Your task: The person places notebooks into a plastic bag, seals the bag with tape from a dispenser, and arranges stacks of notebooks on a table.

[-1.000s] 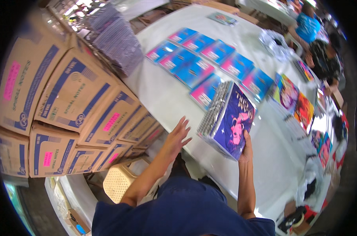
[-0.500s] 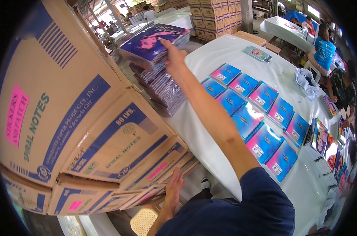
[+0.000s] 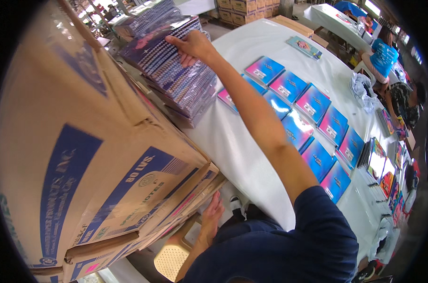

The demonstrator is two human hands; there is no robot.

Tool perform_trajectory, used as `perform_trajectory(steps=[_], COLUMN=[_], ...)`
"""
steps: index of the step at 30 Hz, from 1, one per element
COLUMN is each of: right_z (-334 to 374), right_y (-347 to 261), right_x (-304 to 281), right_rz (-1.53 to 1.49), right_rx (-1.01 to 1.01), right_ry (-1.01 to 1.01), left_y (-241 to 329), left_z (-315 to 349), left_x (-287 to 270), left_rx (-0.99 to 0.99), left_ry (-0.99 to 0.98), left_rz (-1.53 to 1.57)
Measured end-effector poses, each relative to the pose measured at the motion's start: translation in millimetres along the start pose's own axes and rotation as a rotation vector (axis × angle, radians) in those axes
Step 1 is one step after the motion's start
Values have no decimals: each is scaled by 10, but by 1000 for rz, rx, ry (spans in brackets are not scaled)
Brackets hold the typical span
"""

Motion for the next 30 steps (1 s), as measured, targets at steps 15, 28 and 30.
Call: perform_trajectory(steps=[15, 28, 30], right_z=[1056, 4218, 4434], right_y=[3510, 2416, 2481], right_x=[511, 378, 242], right_rz=[1230, 1095, 904], right_rx=[-137, -645, -524], right_ry=[-264, -575, -622], left_y=[910, 1150, 788], left_z=[-568, -2622, -3076], left_x=[847, 2510, 2769], left_rx=[479, 848, 799], left_ry=[-105, -222, -203], left_rz=[-692, -955, -1240])
Point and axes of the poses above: each hand's wrist, its own z-axis away from the middle knuckle, its own x-axis out of the palm, y = z × x, the point moved 8 cm from there along -z, towards the middle knuckle, and after that the axes turned 2 degrees about y, right-handed, at the moved point
